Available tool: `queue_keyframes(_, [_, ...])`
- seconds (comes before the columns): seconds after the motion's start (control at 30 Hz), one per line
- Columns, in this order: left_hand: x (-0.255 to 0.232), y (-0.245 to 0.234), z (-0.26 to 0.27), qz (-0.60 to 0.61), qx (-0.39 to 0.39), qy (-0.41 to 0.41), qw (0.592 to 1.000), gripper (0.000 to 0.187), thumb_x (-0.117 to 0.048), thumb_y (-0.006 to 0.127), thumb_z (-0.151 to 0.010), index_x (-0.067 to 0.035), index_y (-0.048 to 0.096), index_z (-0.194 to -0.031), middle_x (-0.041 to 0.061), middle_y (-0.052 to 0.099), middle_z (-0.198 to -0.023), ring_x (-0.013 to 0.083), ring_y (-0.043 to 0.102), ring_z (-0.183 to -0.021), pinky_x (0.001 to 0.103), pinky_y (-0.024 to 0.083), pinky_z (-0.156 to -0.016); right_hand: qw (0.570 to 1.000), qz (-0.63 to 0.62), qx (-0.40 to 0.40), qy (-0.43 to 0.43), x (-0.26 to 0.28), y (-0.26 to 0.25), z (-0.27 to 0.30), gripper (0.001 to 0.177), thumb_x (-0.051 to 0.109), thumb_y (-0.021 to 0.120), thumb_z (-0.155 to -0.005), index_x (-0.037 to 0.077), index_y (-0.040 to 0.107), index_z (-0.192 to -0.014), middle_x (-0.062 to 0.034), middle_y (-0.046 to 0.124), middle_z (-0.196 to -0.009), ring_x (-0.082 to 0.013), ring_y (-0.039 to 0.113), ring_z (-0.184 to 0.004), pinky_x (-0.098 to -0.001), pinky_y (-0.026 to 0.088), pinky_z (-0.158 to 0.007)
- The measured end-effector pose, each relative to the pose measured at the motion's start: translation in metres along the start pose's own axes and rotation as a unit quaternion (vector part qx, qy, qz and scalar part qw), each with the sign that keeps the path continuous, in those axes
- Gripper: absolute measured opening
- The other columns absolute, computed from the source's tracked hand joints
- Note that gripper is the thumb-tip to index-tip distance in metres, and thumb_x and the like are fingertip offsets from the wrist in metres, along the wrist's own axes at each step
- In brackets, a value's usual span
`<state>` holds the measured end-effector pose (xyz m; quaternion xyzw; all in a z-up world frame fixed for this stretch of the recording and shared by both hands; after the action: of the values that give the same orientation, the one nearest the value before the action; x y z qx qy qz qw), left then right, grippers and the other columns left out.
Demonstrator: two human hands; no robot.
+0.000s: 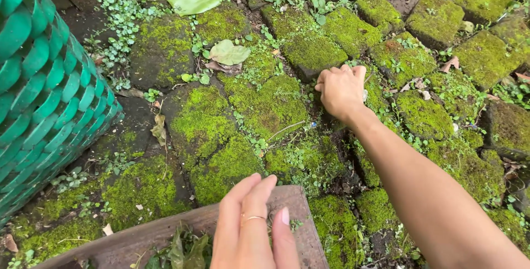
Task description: The person is weeding a mossy brick patio, pulling small weeds by hand and placing them into a dustpan.
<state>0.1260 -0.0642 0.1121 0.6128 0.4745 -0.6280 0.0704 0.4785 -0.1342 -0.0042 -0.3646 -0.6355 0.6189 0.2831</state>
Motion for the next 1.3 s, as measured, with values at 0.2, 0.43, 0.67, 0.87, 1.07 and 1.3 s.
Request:
queue_keyframes(0.2, [0.000, -0.003, 0.001, -0.003, 0.014, 0.001, 1.000, 0.040, -0.009, 0.067, -0.087, -0.010, 0.070, -0.127, 0.017, 0.065, -0.131, 0.0273, 0.072, -0.115, 0.038, 0.056, -0.094, 0.999, -0.041, -0.014, -0.012, -0.005, 0.002, 0.011, 0.021, 0.028, 0.061, -0.098, 0.014, 0.076, -0.095, -0.0089, 0.073, -0.099, -0.0284, 0.060, -0.103, -0.0494, 0.029, -0.101])
queue_keyframes(0.43, [-0.011, -0.008, -0.006, -0.017, 0.043, -0.004, 0.999, 0.040, -0.012, 0.067, -0.090, -0.011, 0.068, -0.129, 0.017, 0.064, -0.133, 0.0270, 0.072, -0.114, 0.037, 0.056, -0.091, 0.995, -0.092, -0.022, -0.002, -0.015, -0.007, 0.025, 0.020, 0.025, 0.060, -0.101, 0.011, 0.073, -0.092, -0.0088, 0.072, -0.096, -0.0283, 0.059, -0.100, -0.0472, 0.030, -0.100])
queue_keyframes(0.67, [-0.040, -0.020, -0.022, -0.041, 0.006, 0.024, 0.999, 0.034, -0.012, 0.063, -0.094, -0.012, 0.067, -0.128, 0.012, 0.067, -0.130, 0.0270, 0.074, -0.108, 0.037, 0.057, -0.086, 0.957, -0.283, -0.056, 0.024, 0.004, -0.059, 0.063, 0.014, 0.022, 0.067, -0.095, 0.010, 0.072, -0.091, -0.0065, 0.072, -0.091, -0.0259, 0.063, -0.096, -0.0453, 0.040, -0.093])
queue_keyframes(0.87, [-0.055, -0.020, -0.038, -0.028, 0.020, 0.052, 0.998, 0.035, -0.011, 0.063, -0.091, -0.009, 0.066, -0.126, 0.014, 0.067, -0.126, 0.0272, 0.074, -0.102, 0.037, 0.058, -0.080, 0.851, -0.519, 0.050, -0.053, 0.079, -0.122, 0.166, 0.006, 0.013, 0.069, -0.091, 0.007, 0.069, -0.088, -0.0062, 0.071, -0.086, -0.0196, 0.069, -0.086, -0.0340, 0.055, -0.081])
queue_keyframes(1.07, [-0.056, -0.009, -0.035, -0.013, 0.038, 0.075, 0.996, 0.037, -0.013, 0.063, -0.094, -0.010, 0.065, -0.131, 0.013, 0.066, -0.130, 0.0242, 0.074, -0.103, 0.034, 0.059, -0.083, 0.853, -0.497, 0.143, -0.071, 0.089, -0.139, 0.202, 0.012, 0.011, 0.067, -0.091, 0.008, 0.070, -0.102, -0.0098, 0.072, -0.094, -0.0219, 0.070, -0.091, -0.0340, 0.057, -0.084])
queue_keyframes(1.3, [-0.050, -0.002, -0.028, -0.031, 0.036, 0.062, 0.997, 0.035, -0.012, 0.064, -0.094, -0.010, 0.067, -0.128, 0.013, 0.068, -0.127, 0.0231, 0.075, -0.105, 0.035, 0.058, -0.086, 0.961, -0.277, -0.012, -0.016, -0.023, -0.094, 0.155, 0.021, 0.006, 0.066, -0.088, 0.012, 0.074, -0.106, -0.0100, 0.075, -0.096, -0.0294, 0.070, -0.093, -0.0422, 0.055, -0.087])
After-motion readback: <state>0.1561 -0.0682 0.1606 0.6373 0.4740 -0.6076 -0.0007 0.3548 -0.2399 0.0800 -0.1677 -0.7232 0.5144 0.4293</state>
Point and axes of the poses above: each hand's wrist, its own z-axis away from the middle knuckle, its own y-axis out of the palm, x = y × z, the point moved 4 cm from there along -z, towards the middle knuckle
